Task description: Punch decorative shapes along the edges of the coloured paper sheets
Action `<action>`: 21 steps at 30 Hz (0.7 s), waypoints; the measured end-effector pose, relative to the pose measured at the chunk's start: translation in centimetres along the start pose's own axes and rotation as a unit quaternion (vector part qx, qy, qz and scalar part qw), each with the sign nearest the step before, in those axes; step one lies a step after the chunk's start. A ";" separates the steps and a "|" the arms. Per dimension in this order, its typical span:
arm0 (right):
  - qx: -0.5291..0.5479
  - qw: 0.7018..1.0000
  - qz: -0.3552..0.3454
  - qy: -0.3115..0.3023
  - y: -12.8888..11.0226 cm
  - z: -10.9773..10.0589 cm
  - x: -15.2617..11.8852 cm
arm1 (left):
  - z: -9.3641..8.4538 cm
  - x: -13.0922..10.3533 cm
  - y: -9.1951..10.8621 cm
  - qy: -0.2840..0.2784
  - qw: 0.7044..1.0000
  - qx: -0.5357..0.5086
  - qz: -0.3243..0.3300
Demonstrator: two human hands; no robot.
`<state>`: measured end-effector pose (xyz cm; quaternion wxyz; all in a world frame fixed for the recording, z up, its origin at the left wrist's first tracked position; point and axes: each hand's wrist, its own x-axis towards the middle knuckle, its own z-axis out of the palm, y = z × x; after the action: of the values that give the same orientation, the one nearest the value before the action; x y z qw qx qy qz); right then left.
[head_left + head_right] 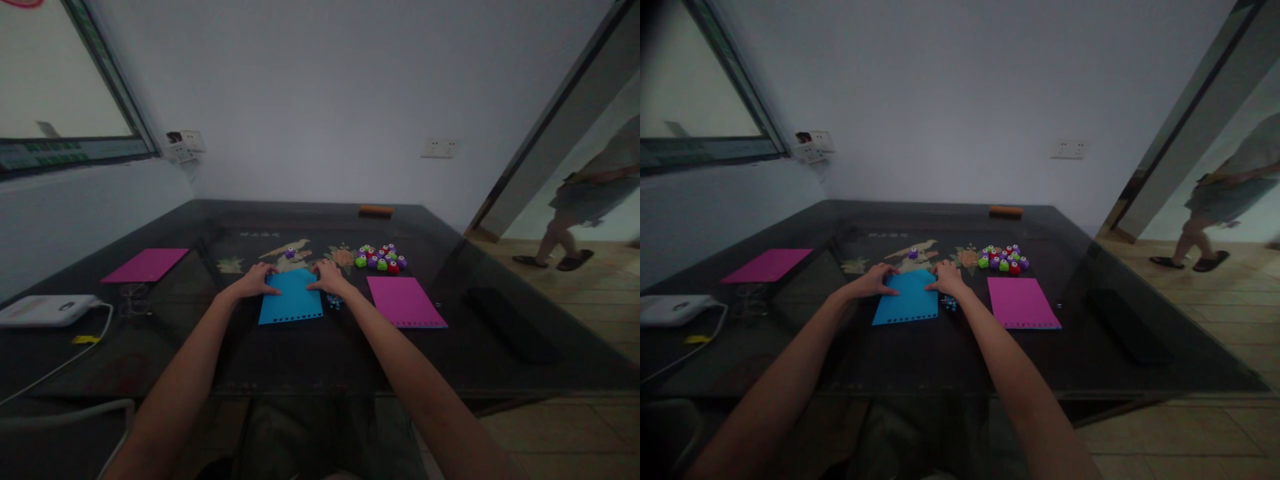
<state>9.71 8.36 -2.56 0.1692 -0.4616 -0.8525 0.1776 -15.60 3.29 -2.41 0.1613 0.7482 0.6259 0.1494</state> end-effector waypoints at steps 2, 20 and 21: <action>0.021 1.000 -0.002 0.003 -0.1 0.0 0.0 | -0.1 -0.1 0.2 0.008 1.000 -0.004 -0.004; 0.510 0.855 0.028 -0.095 -0.6 -0.9 -0.3 | -1.9 -0.6 1.6 0.152 0.878 -0.447 -0.076; 0.514 0.851 0.018 -0.105 -0.6 -0.9 -0.3 | -1.7 -0.4 1.7 0.169 0.856 -0.480 -0.085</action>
<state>9.85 7.94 -1.56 0.2886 -0.3022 -0.6440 0.6408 -14.89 2.66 -0.15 0.4041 0.4848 0.5553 0.5416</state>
